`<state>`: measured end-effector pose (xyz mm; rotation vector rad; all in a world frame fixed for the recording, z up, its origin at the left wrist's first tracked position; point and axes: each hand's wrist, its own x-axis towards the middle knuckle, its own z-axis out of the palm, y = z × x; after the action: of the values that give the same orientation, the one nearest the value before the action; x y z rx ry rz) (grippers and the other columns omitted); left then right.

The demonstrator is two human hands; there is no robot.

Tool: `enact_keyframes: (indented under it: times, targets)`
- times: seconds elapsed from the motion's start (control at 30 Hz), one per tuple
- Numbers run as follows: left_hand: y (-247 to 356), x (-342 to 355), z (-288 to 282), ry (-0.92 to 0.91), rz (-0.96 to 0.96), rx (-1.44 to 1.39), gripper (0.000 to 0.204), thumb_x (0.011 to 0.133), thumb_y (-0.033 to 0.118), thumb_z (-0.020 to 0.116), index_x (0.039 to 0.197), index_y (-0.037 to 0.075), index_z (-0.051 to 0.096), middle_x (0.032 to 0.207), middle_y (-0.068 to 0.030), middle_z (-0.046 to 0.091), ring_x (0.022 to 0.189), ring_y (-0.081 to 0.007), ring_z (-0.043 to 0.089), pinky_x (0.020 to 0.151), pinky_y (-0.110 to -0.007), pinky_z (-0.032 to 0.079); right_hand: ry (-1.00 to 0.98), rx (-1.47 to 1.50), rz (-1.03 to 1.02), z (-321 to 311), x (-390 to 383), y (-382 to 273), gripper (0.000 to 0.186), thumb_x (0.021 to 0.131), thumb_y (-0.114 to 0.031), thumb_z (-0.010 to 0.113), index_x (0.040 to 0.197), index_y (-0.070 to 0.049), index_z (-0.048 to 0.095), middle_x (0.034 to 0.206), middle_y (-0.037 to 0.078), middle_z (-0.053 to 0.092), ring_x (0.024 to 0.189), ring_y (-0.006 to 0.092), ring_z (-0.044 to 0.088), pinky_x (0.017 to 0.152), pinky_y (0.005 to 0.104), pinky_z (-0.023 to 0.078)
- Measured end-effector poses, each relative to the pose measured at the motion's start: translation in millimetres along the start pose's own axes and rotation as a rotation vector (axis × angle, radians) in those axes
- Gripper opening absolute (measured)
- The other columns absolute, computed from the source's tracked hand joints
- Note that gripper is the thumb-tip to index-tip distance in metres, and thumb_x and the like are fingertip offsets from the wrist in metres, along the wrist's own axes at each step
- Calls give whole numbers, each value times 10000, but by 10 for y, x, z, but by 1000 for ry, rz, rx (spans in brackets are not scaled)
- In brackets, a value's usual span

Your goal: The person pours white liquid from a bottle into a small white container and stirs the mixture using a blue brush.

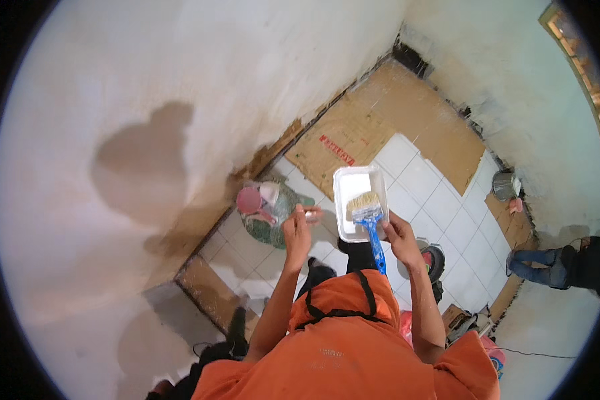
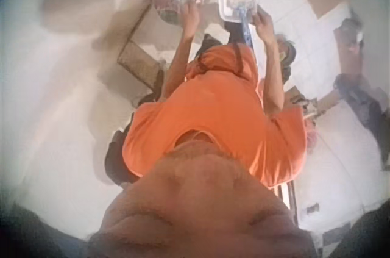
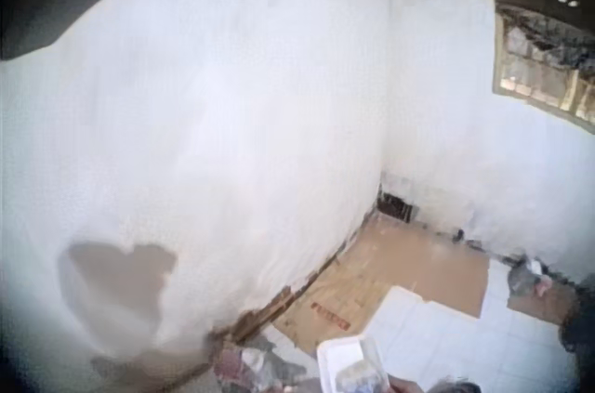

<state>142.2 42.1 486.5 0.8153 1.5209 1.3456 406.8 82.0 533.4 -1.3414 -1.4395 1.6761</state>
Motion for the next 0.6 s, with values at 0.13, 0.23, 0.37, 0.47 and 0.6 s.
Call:
enact_keyframes:
  times: [0.13, 0.23, 0.37, 0.47, 0.6]
  targets:
    - [-82, -35, 447, 11, -159, -196, 367, 999, 204, 476, 930, -103, 665, 1075, -171, 651, 823, -209, 679, 737, -313, 568, 85, 13, -47, -460, 0, 157, 338, 1018, -172, 465, 1292, 10, 545, 1001, 39, 634, 915, 97, 552, 812, 270, 479]
    - [-220, 89, 866, -10, -236, -331, 309, 976, 160, 513, 950, -114, 655, 1099, -187, 646, 880, -230, 680, 755, -342, 585, 103, 29, -68, -831, 87, 213, 332, 1030, -196, 473, 1300, -21, 550, 951, 15, 626, 858, 80, 572, 740, 259, 510]
    - [-165, 398, 1533, -114, -343, -295, 344, 987, 187, 504, 1076, -137, 583, 1099, -204, 626, 999, -269, 647, 882, -391, 553, 174, 143, -10, -1417, 262, 212, 306, 1027, -183, 473, 1264, -10, 560, 971, 21, 620, 852, 96, 589, 797, 288, 533]
    - [-140, 641, 1898, -227, -347, -321, 330, 979, 176, 517, 1083, -127, 596, 1160, -209, 622, 1003, -276, 658, 898, -383, 549, 174, 177, 25, -1829, 340, 166, 297, 1029, -179, 462, 1243, 0, 563, 978, 30, 618, 854, 113, 602, 802, 309, 549]
    - [72, 1057, 2375, -331, -270, -262, 329, 987, 187, 491, 1124, -90, 604, 1181, -188, 630, 974, -269, 680, 866, -364, 559, 198, 122, -20, -2279, 485, 199, 307, 1028, -182, 465, 1257, 1, 555, 974, 32, 626, 853, 108, 610, 793, 305, 554]
